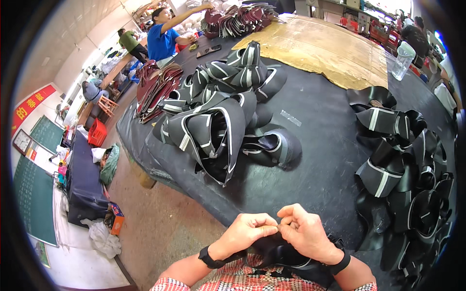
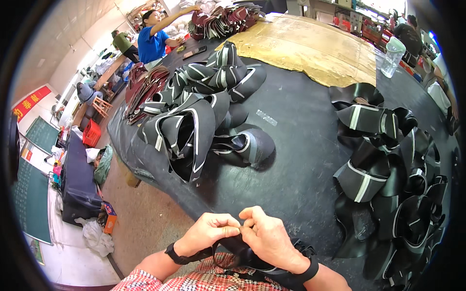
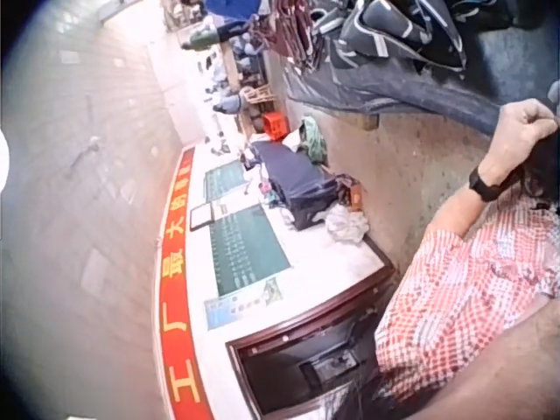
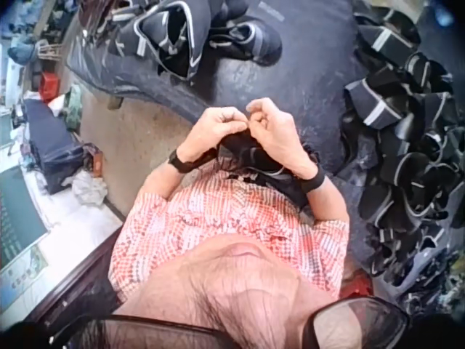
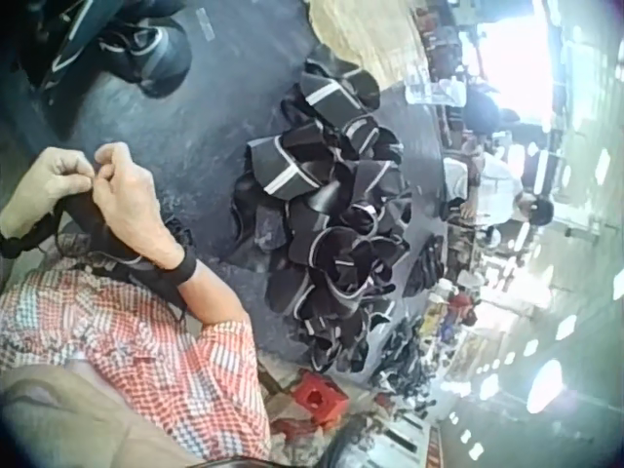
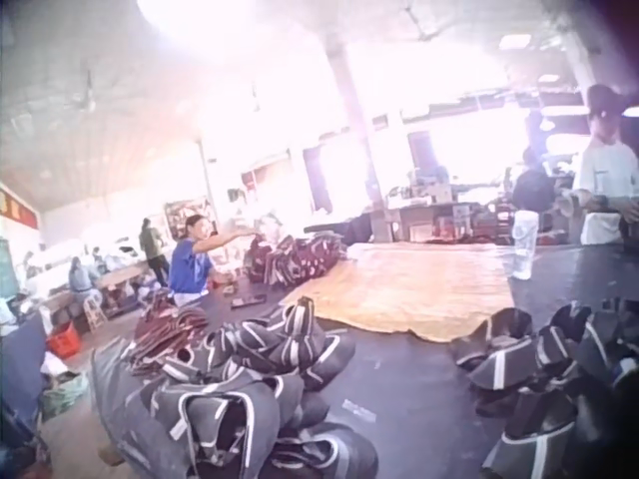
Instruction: Inspecting and handling black shoe components in a manufacturing setting.
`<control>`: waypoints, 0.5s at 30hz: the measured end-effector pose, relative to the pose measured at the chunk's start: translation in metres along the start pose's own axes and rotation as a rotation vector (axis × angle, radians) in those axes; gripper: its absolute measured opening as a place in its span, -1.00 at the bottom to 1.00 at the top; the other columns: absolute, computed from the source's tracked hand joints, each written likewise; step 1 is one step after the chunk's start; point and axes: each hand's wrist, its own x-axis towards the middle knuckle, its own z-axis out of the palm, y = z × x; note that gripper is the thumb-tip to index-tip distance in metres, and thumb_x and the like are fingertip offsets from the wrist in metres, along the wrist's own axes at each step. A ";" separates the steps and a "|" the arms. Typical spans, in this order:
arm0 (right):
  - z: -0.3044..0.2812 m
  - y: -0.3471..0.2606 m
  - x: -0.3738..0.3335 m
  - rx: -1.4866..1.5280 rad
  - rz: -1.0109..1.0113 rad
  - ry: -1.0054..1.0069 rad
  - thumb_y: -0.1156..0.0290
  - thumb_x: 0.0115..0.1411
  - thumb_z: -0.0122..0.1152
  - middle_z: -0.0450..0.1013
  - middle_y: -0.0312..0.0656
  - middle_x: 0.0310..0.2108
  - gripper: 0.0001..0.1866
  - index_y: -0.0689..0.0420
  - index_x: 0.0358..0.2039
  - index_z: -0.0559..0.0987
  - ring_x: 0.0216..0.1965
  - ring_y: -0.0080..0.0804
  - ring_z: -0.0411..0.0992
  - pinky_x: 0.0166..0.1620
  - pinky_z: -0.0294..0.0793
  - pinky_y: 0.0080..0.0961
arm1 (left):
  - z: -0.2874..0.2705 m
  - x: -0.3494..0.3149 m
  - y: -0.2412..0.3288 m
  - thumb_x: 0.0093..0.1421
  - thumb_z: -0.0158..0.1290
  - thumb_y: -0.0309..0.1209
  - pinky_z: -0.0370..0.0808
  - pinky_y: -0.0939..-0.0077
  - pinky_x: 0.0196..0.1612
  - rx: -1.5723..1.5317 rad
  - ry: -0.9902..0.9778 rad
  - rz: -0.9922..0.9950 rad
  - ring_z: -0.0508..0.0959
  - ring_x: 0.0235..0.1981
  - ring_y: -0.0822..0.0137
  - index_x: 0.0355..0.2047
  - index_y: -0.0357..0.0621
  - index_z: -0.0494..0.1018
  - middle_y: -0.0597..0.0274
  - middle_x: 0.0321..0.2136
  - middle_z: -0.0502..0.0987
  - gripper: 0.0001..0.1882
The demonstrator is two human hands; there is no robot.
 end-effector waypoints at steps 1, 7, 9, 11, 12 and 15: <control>-0.003 -0.002 0.000 -0.005 0.012 -0.008 0.56 0.06 0.10 0.47 -0.13 -0.58 -0.81 0.30 -0.28 0.41 -0.55 -0.41 0.47 -0.42 0.43 -0.53 | 0.000 0.002 -0.001 0.15 0.04 -0.52 0.33 0.74 -0.30 -0.005 0.001 -0.009 0.38 -0.39 0.64 -0.34 -0.28 0.47 0.42 -0.45 0.48 -0.91; -0.015 -0.008 0.000 -0.113 0.023 -0.039 0.57 0.00 0.20 0.49 -0.08 -0.51 -0.81 0.26 -0.32 0.46 -0.50 -0.36 0.49 -0.39 0.45 -0.53 | 0.006 0.017 0.017 0.11 0.05 -0.48 0.32 0.65 -0.50 0.247 0.064 0.139 0.36 -0.57 0.63 -0.49 -0.28 0.48 0.34 -0.61 0.49 -0.89; -0.015 -0.016 -0.002 -0.093 0.077 0.047 0.57 0.00 0.19 0.49 -0.08 -0.51 -0.85 0.26 -0.36 0.48 -0.49 -0.35 0.50 -0.38 0.45 -0.52 | 0.004 0.022 0.016 0.14 0.04 -0.44 0.34 0.58 -0.52 0.248 0.020 0.171 0.37 -0.62 0.55 -0.41 -0.27 0.46 0.28 -0.61 0.50 -0.87; -0.023 -0.026 -0.009 -0.217 0.032 0.130 0.58 -0.04 0.20 0.47 -0.10 -0.55 -0.85 0.24 -0.38 0.50 -0.53 -0.38 0.48 -0.42 0.44 -0.55 | 0.002 0.028 0.021 0.18 0.02 -0.39 0.39 0.52 -0.46 0.325 -0.034 0.296 0.45 -0.58 0.46 -0.22 -0.22 0.41 0.23 -0.54 0.54 -0.80; -0.034 -0.044 -0.016 -0.310 0.014 0.168 0.60 -0.08 0.19 0.46 -0.12 -0.56 -0.87 0.23 -0.43 0.51 -0.57 -0.39 0.46 -0.44 0.43 -0.55 | 0.000 0.027 0.028 0.21 -0.01 -0.35 0.44 0.49 -0.32 0.210 -0.045 0.304 0.54 -0.43 0.37 -0.07 -0.19 0.30 0.13 -0.40 0.56 -0.69; -0.080 -0.105 -0.032 -0.418 0.138 0.491 0.62 -0.21 0.12 0.31 -0.37 -0.64 -0.86 0.19 -0.54 0.49 -0.67 -0.72 0.22 -0.60 0.17 -0.76 | -0.032 0.023 0.036 0.21 -0.01 -0.41 0.44 0.55 -0.15 0.031 0.039 0.344 0.52 -0.21 0.43 -0.03 -0.22 0.29 0.14 -0.25 0.54 -0.67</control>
